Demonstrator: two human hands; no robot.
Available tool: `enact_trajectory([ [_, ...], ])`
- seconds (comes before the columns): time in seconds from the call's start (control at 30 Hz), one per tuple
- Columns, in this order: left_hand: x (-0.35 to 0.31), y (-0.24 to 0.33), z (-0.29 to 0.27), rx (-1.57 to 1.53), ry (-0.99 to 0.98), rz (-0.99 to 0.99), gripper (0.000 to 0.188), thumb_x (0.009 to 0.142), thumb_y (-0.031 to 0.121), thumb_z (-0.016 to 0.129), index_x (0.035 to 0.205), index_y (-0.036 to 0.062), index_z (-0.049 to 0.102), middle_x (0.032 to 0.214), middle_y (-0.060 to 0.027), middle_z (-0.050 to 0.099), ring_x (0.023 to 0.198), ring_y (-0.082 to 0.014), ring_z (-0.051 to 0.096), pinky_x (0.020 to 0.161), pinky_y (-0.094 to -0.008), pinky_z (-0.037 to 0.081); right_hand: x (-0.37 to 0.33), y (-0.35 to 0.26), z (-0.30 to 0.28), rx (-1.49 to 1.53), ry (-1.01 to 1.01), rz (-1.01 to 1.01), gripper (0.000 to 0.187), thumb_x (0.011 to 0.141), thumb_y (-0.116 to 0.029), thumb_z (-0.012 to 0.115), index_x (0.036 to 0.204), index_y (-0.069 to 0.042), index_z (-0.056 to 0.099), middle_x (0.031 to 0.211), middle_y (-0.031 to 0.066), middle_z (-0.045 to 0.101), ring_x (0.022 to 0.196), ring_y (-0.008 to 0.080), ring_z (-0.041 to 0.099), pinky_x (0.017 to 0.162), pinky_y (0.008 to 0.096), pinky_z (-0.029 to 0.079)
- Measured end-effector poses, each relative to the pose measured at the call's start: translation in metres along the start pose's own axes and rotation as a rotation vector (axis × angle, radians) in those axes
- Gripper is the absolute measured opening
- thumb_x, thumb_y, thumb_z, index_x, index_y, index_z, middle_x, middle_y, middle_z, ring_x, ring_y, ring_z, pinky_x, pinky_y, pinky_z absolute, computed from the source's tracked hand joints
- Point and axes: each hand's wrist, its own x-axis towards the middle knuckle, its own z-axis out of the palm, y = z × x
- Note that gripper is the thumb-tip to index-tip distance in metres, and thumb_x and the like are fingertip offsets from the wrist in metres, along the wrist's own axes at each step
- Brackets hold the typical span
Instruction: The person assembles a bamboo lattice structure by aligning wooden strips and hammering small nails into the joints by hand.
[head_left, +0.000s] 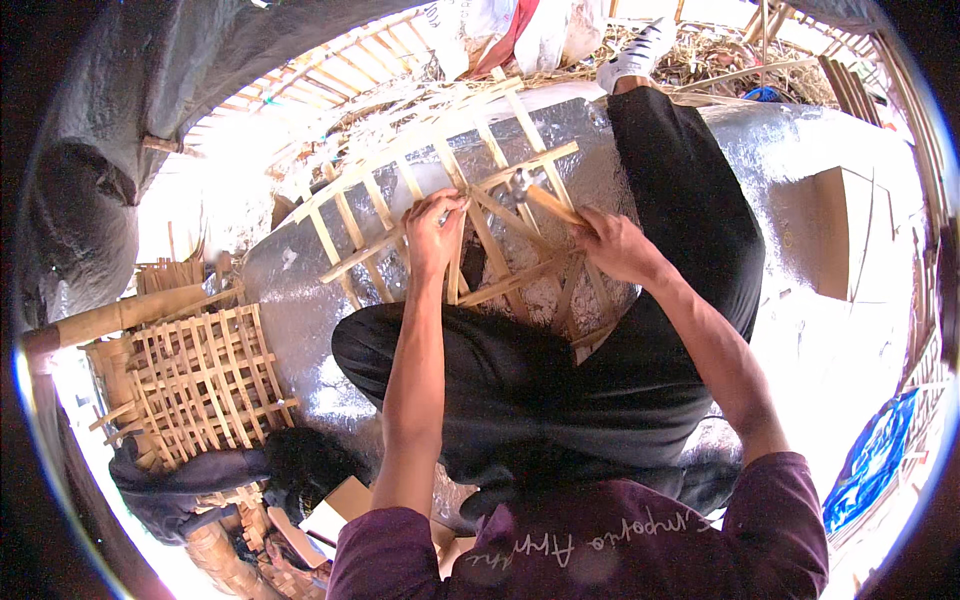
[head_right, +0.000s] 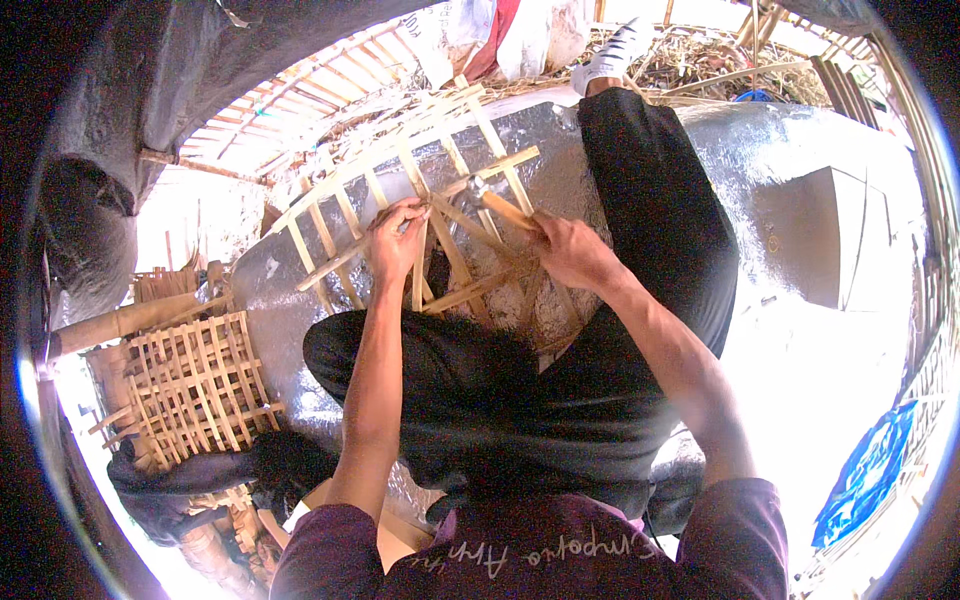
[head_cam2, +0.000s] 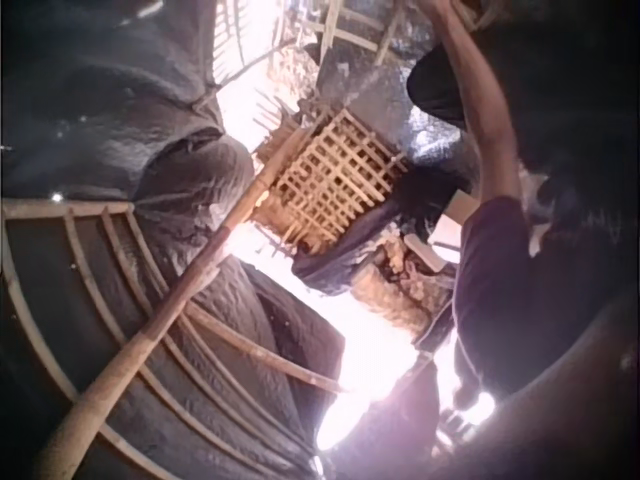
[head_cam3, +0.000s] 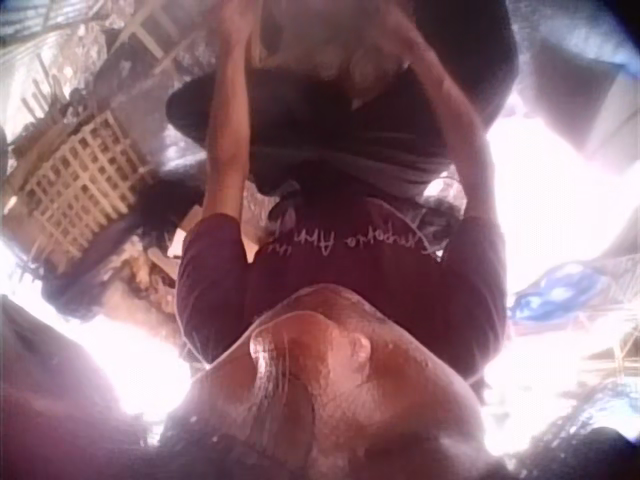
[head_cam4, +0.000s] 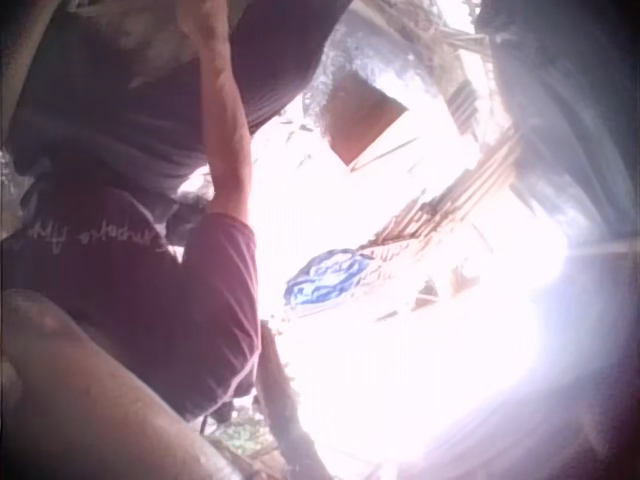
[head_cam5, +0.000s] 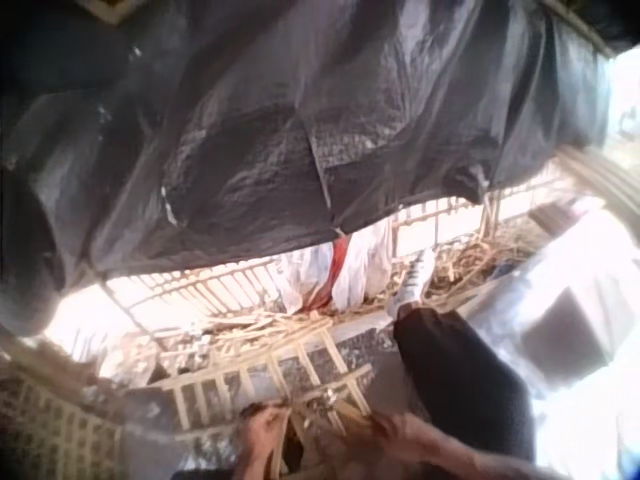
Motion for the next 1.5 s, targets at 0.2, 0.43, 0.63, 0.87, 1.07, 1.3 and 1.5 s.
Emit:
enact_trajectory([
  [0.2, 0.006, 0.012, 0.005, -0.023, 0.013, 0.022, 0.01, 0.075, 0.004, 0.076, 0.08, 0.0068, 0.068, 0.093, -0.0069, 0.071, 0.081, -0.0263, 0.069, 0.07, -0.036, 0.053, -0.014, 0.024, 0.021, 0.033, 0.031, -0.051, 0.031, 0.097, -0.023, 0.049, 0.12, -0.003, 0.052, 0.096, 0.0256, 0.064, 0.088, 0.0454, 0.063, 0.074, 0.0522, 0.051],
  [0.43, 0.002, 0.009, 0.001, -0.054, -0.013, -0.06, 0.009, 0.075, 0.004, 0.075, 0.08, 0.0066, 0.068, 0.095, -0.0062, 0.071, 0.087, -0.0256, 0.068, 0.076, -0.0375, 0.052, -0.032, 0.009, 0.02, -0.145, 0.141, -0.017, 0.025, 0.099, -0.023, 0.047, 0.107, 0.0, 0.053, 0.091, 0.0259, 0.063, 0.084, 0.0453, 0.062, 0.07, 0.0515, 0.05],
  [0.63, -0.001, -0.001, 0.005, -0.07, -0.036, -0.084, 0.011, 0.074, 0.005, 0.075, 0.081, 0.0069, 0.067, 0.099, -0.0059, 0.071, 0.09, -0.0265, 0.066, 0.077, -0.039, 0.05, -0.017, 0.011, 0.034, 0.033, 0.116, 0.077, 0.027, 0.099, -0.024, 0.046, 0.105, 0.001, 0.055, 0.085, 0.0279, 0.062, 0.086, 0.0415, 0.064, 0.066, 0.0495, 0.051],
  [0.87, -0.002, -0.005, 0.005, -0.04, -0.02, -0.075, 0.013, 0.073, 0.006, 0.077, 0.081, 0.0106, 0.068, 0.099, -0.0035, 0.071, 0.088, -0.025, 0.067, 0.073, -0.0364, 0.048, 0.017, 0.017, 0.031, 0.461, -0.119, 0.376, 0.04, 0.1, -0.034, 0.046, 0.094, 0.003, 0.059, 0.058, 0.0104, 0.056, 0.046, 0.0209, 0.058, 0.042, 0.0365, 0.044],
  [1.07, 0.001, 0.001, 0.006, -0.075, 0.0, -0.063, 0.013, 0.073, 0.006, 0.078, 0.081, 0.0091, 0.068, 0.096, -0.004, 0.071, 0.085, -0.0251, 0.068, 0.075, -0.0367, 0.049, 0.041, 0.013, 0.022, 0.382, -0.152, 0.376, 0.038, 0.099, -0.032, 0.047, 0.09, 0.002, 0.06, 0.053, 0.0077, 0.053, 0.04, 0.0185, 0.054, 0.038, 0.0367, 0.042],
  [1.3, 0.001, -0.001, 0.008, -0.08, -0.03, -0.059, 0.01, 0.074, 0.004, 0.076, 0.081, 0.008, 0.069, 0.096, -0.0055, 0.071, 0.086, -0.0256, 0.068, 0.077, -0.0367, 0.051, 0.052, 0.014, 0.026, 0.352, -0.169, 0.357, 0.037, 0.099, -0.03, 0.048, 0.087, 0.003, 0.06, 0.053, 0.0089, 0.052, 0.041, 0.0197, 0.055, 0.038, 0.0383, 0.043],
  [1.5, 0.002, 0.003, 0.004, -0.122, -0.029, -0.093, 0.01, 0.074, 0.002, 0.075, 0.08, 0.0054, 0.068, 0.098, -0.0074, 0.071, 0.086, -0.0265, 0.068, 0.076, -0.0366, 0.052, 0.016, 0.004, 0.005, 0.125, -0.128, 0.289, 0.032, 0.099, -0.029, 0.049, 0.097, 0.001, 0.059, 0.06, 0.0055, 0.053, 0.046, 0.016, 0.057, 0.041, 0.0341, 0.045],
])
